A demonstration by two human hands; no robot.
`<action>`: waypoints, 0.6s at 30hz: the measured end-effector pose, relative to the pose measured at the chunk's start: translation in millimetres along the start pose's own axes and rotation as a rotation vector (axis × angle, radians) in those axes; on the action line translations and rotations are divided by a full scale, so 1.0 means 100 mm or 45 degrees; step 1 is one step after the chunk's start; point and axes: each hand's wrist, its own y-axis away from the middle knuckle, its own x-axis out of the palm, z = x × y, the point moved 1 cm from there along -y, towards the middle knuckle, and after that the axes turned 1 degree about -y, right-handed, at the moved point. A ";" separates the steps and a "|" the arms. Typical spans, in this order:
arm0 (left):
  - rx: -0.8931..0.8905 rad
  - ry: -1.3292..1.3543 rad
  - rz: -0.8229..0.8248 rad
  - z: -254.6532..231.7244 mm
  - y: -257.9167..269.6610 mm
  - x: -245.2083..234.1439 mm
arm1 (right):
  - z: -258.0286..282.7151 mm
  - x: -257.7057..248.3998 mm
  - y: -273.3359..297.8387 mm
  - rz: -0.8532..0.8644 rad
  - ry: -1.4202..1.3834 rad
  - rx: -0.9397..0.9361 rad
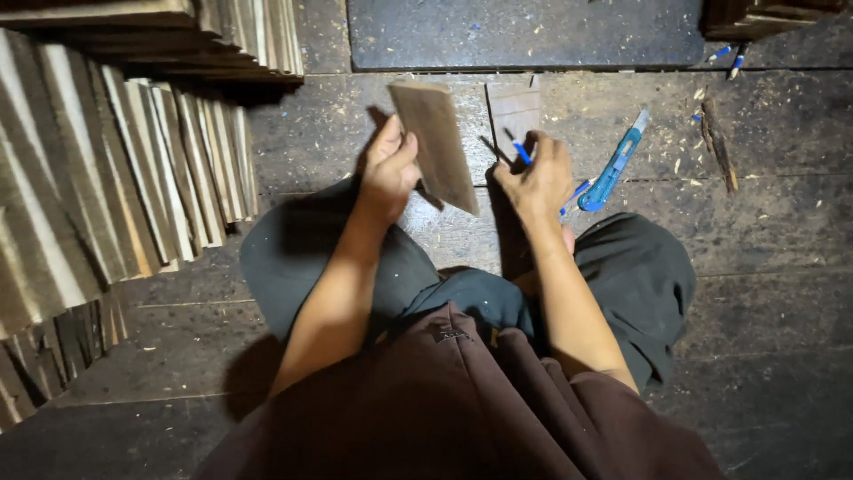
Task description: The person sits on the floor and repeatedly marks small rectangular wooden pieces with a blue pen. They pick up a piece, draw lines on it, and place it back down, repeating this process for several pieces.
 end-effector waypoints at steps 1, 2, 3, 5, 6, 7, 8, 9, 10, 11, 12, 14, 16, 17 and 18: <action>-0.092 0.228 -0.139 0.00 -0.05 0.07 | 0.05 -0.03 0.00 -0.042 -0.099 0.038; -0.183 0.457 -0.276 0.00 -0.11 0.15 | 0.10 -0.06 0.01 -0.083 -0.198 0.077; -0.175 0.461 -0.281 0.00 -0.15 0.18 | 0.05 -0.04 0.00 -0.080 -0.198 0.068; -0.158 0.453 -0.299 0.04 -0.23 0.23 | -0.06 0.02 -0.01 0.033 -0.959 0.359; -0.156 0.458 -0.303 0.07 -0.29 0.24 | 0.08 -0.10 0.03 0.037 -0.955 0.355; -0.156 0.451 -0.315 0.11 -0.33 0.26 | 0.20 -0.23 0.09 0.037 -0.913 0.298; -0.155 0.443 -0.328 0.15 -0.37 0.29 | 0.33 -0.35 0.15 0.038 -0.872 0.240; -0.166 0.448 -0.335 0.20 -0.34 0.29 | 0.46 -0.42 0.27 0.045 -0.862 0.248; -0.172 0.441 -0.350 0.25 -0.31 0.29 | 0.61 -0.50 0.39 -0.025 -0.867 0.062; -0.167 0.433 -0.359 0.27 -0.32 0.29 | 0.77 -0.57 0.47 -0.099 -0.872 -0.135; -0.168 0.439 -0.362 0.29 -0.34 0.31 | 0.85 -0.61 0.51 -0.095 -0.868 -0.137; -0.150 0.420 -0.387 0.31 -0.39 0.33 | 1.03 -0.67 0.61 -0.088 -0.775 -0.282; -0.135 0.412 -0.415 0.30 -0.36 0.28 | 1.19 -0.64 0.65 -0.132 -0.715 -0.369; -0.126 0.403 -0.428 0.30 -0.35 0.27 | 1.28 -0.64 0.66 -0.190 -0.650 -0.449; -0.121 0.407 -0.434 0.28 -0.32 0.24 | 1.30 -0.64 0.69 -0.184 -0.651 -0.455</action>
